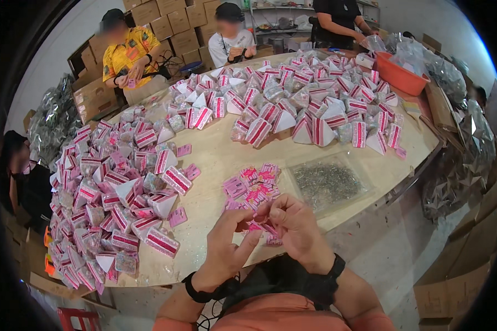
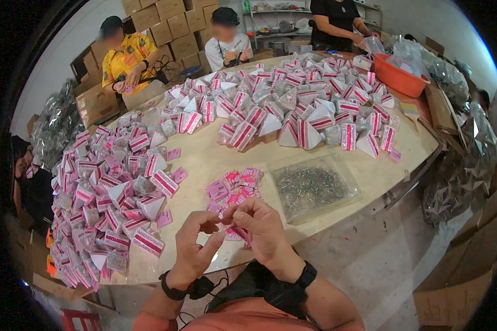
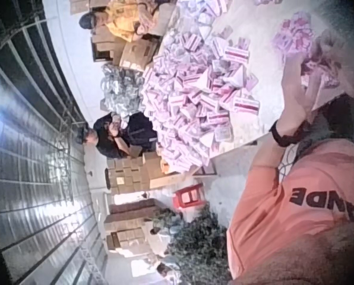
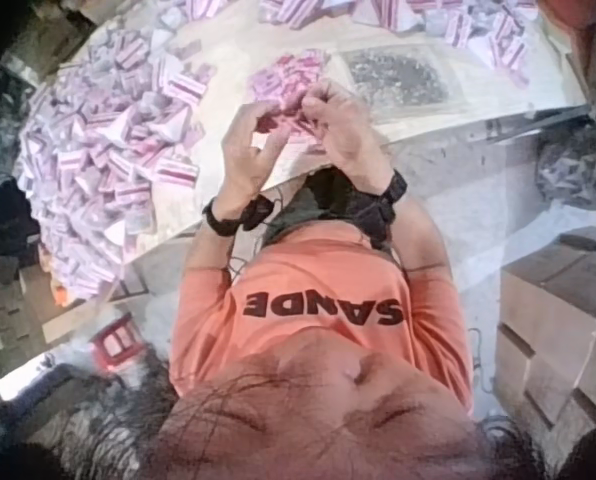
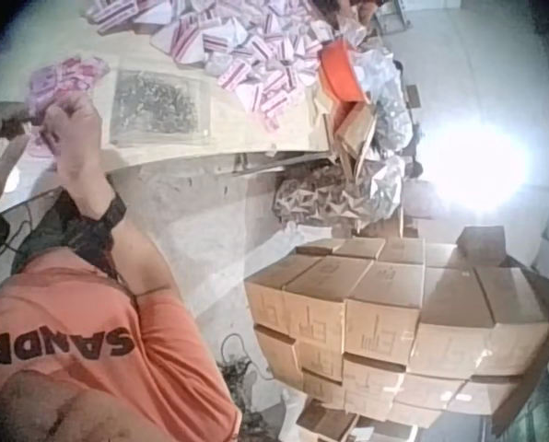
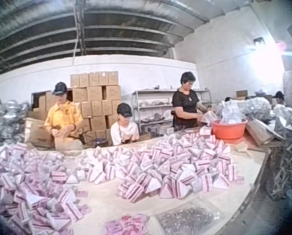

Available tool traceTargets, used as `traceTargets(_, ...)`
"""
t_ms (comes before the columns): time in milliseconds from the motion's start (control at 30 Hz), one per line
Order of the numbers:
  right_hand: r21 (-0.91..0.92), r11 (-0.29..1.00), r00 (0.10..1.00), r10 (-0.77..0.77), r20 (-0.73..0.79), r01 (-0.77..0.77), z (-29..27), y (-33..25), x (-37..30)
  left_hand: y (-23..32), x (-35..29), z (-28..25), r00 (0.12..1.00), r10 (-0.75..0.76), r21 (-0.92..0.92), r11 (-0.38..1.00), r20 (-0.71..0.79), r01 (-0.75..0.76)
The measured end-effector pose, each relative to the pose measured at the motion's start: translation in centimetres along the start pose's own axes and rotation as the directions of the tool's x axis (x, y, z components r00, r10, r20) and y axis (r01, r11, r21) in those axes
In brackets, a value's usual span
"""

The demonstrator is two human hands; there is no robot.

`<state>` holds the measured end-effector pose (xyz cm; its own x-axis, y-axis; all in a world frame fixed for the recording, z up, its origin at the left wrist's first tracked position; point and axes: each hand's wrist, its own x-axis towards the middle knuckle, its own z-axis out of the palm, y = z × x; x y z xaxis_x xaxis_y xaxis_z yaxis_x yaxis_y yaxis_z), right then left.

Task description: The person repeatedly picks up small triangular packages containing colorful beads and pink labels from a table. They attach a label to each package and place it into a larger pile of finished items. The process is repetitive and performed by hand without tools.

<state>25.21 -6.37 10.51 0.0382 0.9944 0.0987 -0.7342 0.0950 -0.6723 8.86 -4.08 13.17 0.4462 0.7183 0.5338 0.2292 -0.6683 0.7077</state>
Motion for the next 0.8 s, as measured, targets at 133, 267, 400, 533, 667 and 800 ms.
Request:
traceTargets(133,-0.048,0.999,1.000,0.016,-0.011,-0.016,0.6,0.5,-0.4,0.4,1.0,0.3,0.998,0.040,-0.022,0.999,-0.046,-0.041)
traceTargets(267,-0.007,0.998,0.997,0.061,0.056,-0.061,0.8,0.0,-0.5,0.4,1.1,-0.2,0.997,0.003,0.005,1.000,-0.072,-0.003)
traceTargets(400,-0.054,0.986,0.988,0.157,0.008,-0.156,1.3,-0.3,-0.5,0.1,1.0,-0.1,0.991,0.026,0.017,1.000,-0.132,-0.024)
traceTargets(533,-0.161,0.971,0.974,0.198,0.113,-0.179,0.4,0.6,-0.7,0.0,0.6,0.2,0.981,0.133,0.144,0.983,-0.145,-0.112)
traceTargets(667,-0.147,0.967,0.964,0.229,0.134,-0.209,0.3,0.9,-1.1,-1.1,0.1,-0.8,0.998,0.059,-0.048,0.997,0.018,-0.058)
traceTargets(800,-0.190,0.927,0.918,0.356,0.175,-0.323,-0.1,0.3,-1.3,-1.2,1.3,-2.2,0.906,-0.075,-0.318,0.922,0.417,0.223)
